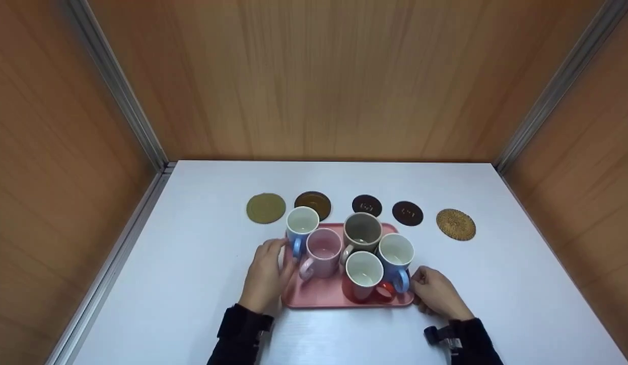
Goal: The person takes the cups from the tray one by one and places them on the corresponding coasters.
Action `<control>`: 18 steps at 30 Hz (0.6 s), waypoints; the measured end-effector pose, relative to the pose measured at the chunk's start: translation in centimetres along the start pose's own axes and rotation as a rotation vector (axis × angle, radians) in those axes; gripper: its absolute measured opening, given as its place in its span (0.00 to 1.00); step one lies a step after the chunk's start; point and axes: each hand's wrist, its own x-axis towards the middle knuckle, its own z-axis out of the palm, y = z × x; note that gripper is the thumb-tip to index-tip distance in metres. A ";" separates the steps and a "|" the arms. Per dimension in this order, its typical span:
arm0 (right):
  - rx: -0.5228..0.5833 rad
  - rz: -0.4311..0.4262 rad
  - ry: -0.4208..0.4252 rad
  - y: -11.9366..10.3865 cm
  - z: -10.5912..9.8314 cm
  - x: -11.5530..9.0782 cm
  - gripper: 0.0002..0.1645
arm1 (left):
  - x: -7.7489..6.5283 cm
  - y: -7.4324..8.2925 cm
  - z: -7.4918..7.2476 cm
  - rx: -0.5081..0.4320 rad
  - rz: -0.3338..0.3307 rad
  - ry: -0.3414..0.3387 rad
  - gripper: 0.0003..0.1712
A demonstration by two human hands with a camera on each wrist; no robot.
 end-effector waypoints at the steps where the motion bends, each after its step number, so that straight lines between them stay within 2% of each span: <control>1: 0.008 0.000 -0.003 0.1 -0.1 0.0 0.08 | 0.4 0.2 0.2 -0.012 0.014 0.026 0.24; 4: 0.028 -0.005 -0.026 0.4 -0.1 0.2 0.10 | 1.3 0.5 0.6 -0.066 0.006 0.054 0.23; 9: 0.068 -0.021 -0.073 1.0 -0.1 0.5 0.12 | 2.5 0.4 1.0 -0.204 -0.074 0.065 0.19; 14: 0.086 -0.022 -0.082 1.2 -0.4 0.6 0.12 | 2.7 0.3 1.7 -0.334 -0.145 0.021 0.15; 18: 0.087 -0.028 -0.079 1.2 -0.6 0.6 0.12 | 2.5 0.2 2.4 -0.336 -0.193 -0.039 0.14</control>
